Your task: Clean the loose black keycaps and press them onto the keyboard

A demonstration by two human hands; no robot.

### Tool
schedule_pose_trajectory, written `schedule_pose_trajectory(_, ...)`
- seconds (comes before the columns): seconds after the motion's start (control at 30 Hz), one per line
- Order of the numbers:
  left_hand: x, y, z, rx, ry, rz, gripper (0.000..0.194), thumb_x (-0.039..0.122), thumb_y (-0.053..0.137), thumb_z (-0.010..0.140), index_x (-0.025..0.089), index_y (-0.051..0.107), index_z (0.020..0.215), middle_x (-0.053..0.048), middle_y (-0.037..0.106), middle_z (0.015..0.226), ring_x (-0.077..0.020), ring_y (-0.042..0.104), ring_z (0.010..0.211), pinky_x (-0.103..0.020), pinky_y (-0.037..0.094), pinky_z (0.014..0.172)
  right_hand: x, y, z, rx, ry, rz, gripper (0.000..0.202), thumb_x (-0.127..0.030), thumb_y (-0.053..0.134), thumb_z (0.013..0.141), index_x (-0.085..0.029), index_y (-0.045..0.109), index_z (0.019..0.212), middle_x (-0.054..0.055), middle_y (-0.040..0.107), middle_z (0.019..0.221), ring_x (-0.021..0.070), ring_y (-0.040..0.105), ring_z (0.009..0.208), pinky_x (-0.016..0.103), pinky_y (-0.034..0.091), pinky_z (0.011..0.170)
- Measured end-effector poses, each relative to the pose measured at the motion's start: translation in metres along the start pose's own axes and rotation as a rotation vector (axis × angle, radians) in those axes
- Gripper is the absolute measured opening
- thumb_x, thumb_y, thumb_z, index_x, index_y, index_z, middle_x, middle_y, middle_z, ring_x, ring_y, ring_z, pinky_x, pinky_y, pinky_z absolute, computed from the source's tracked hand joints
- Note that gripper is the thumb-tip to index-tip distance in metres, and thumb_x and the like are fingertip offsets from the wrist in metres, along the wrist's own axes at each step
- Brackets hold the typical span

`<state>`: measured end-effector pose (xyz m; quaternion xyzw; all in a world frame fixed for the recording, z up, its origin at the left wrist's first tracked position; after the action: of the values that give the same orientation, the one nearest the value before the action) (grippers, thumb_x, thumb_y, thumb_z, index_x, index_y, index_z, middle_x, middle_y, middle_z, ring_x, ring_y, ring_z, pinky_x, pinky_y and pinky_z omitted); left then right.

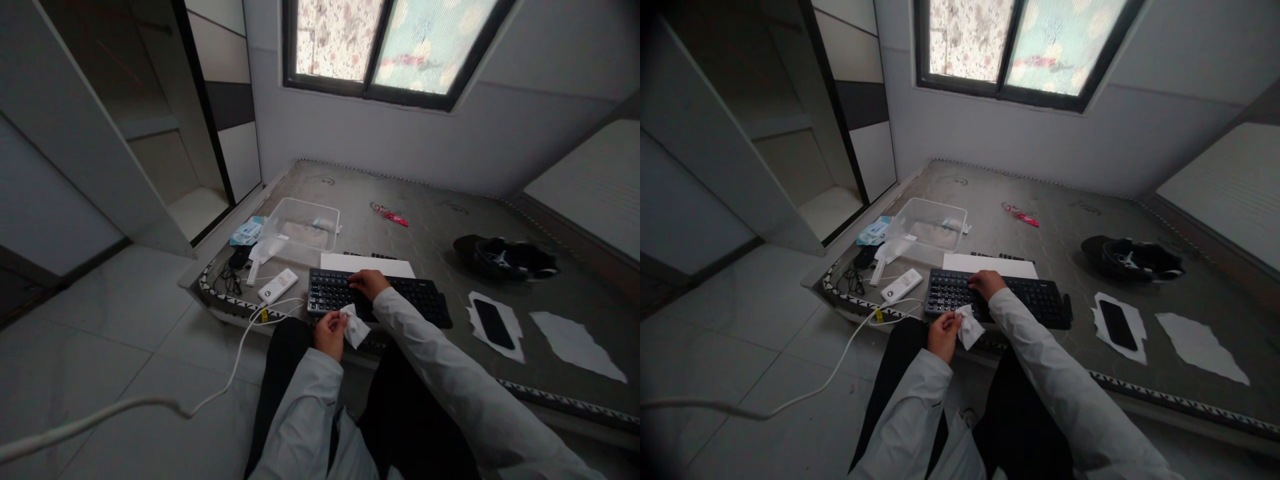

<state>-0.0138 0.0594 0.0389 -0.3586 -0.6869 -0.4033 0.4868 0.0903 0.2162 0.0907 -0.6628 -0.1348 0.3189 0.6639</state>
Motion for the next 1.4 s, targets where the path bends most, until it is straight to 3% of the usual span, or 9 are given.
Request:
schedule_pose_trajectory(0.3,0.0,0.001,0.001,-0.008,0.006,0.029,0.022,0.03,0.06,0.066,0.012,0.061,0.08,-0.009,0.066,0.074,-0.017,0.061,0.07,-0.023,0.046,0.06,0.004,0.0,-0.005,0.045,-0.017,0.008,0.02,-0.031,0.058,0.073,-0.021,0.064,0.09,0.003,0.066,0.086,0.0141,0.059,0.079,0.022,0.042,0.072)
schedule_pose_trajectory(0.73,-0.004,-0.001,0.001,0.006,0.016,0.005,0.029,0.037,0.062,0.065,0.012,0.062,0.081,-0.009,0.067,0.074,-0.0174,0.062,0.07,-0.022,0.046,0.058,-0.004,0.0,-0.006,-0.008,0.0,-0.048,0.021,-0.03,0.057,0.075,-0.022,0.063,0.093,0.003,0.065,0.089,0.0144,0.059,0.084,0.022,0.041,0.077)
schedule_pose_trajectory(1.13,-0.002,-0.001,0.0,-0.002,0.019,-0.017,0.026,0.034,0.061,0.065,0.013,0.062,0.079,-0.008,0.067,0.073,-0.0167,0.062,0.068,-0.022,0.047,0.058,-0.011,0.004,-0.008,-0.013,0.029,-0.127,0.019,-0.028,0.05,0.079,-0.02,0.066,0.086,0.006,0.066,0.084,0.0157,0.06,0.081,0.022,0.04,0.073)
schedule_pose_trajectory(1.27,-0.003,-0.002,0.001,0.009,0.015,-0.005,0.025,0.034,0.061,0.065,0.013,0.062,0.079,-0.008,0.067,0.073,-0.0169,0.062,0.069,-0.022,0.047,0.058,-0.008,0.007,-0.01,0.031,0.064,-0.085,0.02,-0.028,0.05,0.079,-0.021,0.067,0.086,0.004,0.066,0.083,0.0145,0.06,0.078,0.021,0.041,0.071)
schedule_pose_trajectory(1.4,-0.005,-0.002,0.001,-0.001,0.031,0.015,0.026,0.036,0.061,0.065,0.013,0.063,0.079,-0.009,0.067,0.074,-0.0167,0.062,0.069,-0.022,0.046,0.058,-0.003,0.006,-0.004,-0.013,0.093,-0.03,0.018,-0.03,0.054,0.075,-0.024,0.068,0.084,0.003,0.068,0.083,0.0152,0.061,0.081,0.021,0.042,0.072)
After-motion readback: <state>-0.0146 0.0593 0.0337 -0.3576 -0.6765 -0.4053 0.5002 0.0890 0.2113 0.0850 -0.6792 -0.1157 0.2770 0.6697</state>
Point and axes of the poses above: each hand's wrist, its own z-axis towards the middle knuckle, its own y-axis out of the palm, x = y × z, the point moved 4 cm from there along z, towards the middle knuckle
